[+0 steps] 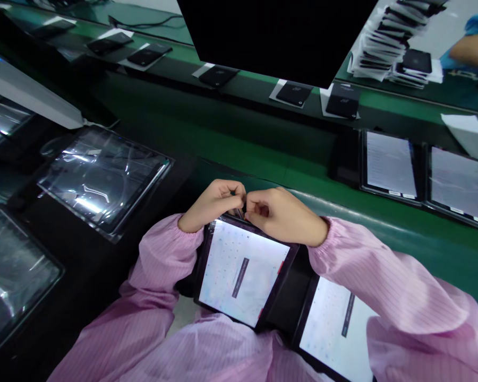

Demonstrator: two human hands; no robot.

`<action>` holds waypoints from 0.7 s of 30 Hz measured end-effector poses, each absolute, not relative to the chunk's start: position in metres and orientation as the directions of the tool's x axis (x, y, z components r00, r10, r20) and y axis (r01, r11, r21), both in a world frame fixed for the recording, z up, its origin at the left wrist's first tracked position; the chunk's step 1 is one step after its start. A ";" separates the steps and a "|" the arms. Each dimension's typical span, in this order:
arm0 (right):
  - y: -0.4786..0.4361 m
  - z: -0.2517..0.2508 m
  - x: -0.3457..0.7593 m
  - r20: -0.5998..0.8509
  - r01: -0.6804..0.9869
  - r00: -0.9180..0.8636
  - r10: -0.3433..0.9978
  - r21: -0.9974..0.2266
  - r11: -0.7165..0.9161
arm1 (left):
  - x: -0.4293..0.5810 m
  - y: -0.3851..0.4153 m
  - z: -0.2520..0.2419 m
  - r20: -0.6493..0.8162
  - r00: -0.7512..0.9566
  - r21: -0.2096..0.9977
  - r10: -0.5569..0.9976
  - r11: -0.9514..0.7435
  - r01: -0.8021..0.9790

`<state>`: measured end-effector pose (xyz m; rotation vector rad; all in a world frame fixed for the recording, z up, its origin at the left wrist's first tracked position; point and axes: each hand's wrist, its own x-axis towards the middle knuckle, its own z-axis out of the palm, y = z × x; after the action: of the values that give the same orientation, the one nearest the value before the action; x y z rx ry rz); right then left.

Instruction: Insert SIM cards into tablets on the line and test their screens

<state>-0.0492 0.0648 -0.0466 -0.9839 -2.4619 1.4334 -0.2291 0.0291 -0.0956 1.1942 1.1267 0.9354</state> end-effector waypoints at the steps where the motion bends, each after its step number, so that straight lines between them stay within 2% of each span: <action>1: 0.067 -0.047 -0.050 -0.216 0.468 -0.790 0.574 -0.816 0.338 | -0.229 0.029 -0.096 -0.157 0.211 0.988 0.965 0.155 0.026; 9: 0.077 -0.055 -0.056 -0.347 0.538 -0.779 0.522 -0.798 0.271 | -0.228 0.036 -0.100 -0.220 0.186 0.976 0.958 0.213 0.055; 12: 0.086 -0.048 -0.028 -0.328 0.601 -0.676 0.659 -0.763 0.236 | -0.227 0.048 -0.116 -0.246 0.161 0.965 0.956 0.226 0.131; 14: 0.089 -0.040 0.020 -0.232 0.637 -0.531 0.815 -0.744 0.203 | -0.229 0.058 -0.130 -0.297 0.148 0.942 0.943 0.264 0.207; 17: 0.071 -0.036 0.129 -0.079 0.763 -0.184 0.980 -0.639 0.092 | -0.235 0.069 -0.142 -0.308 0.104 0.903 0.946 0.256 0.346; 20: 0.025 -0.056 0.243 -0.061 0.870 0.226 0.972 -0.436 -0.229 | -0.233 0.076 -0.131 -0.074 -0.036 0.859 0.997 0.082 0.505; 21: 0.007 -0.068 0.273 -0.072 0.863 0.299 0.951 -0.406 -0.302 | -0.227 0.077 -0.123 0.010 -0.055 0.833 0.998 0.022 0.553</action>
<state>0.2729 0.0071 -0.0676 -2.2815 -1.6470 0.4359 -0.2267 0.0772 -0.1231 1.5956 1.6773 0.9092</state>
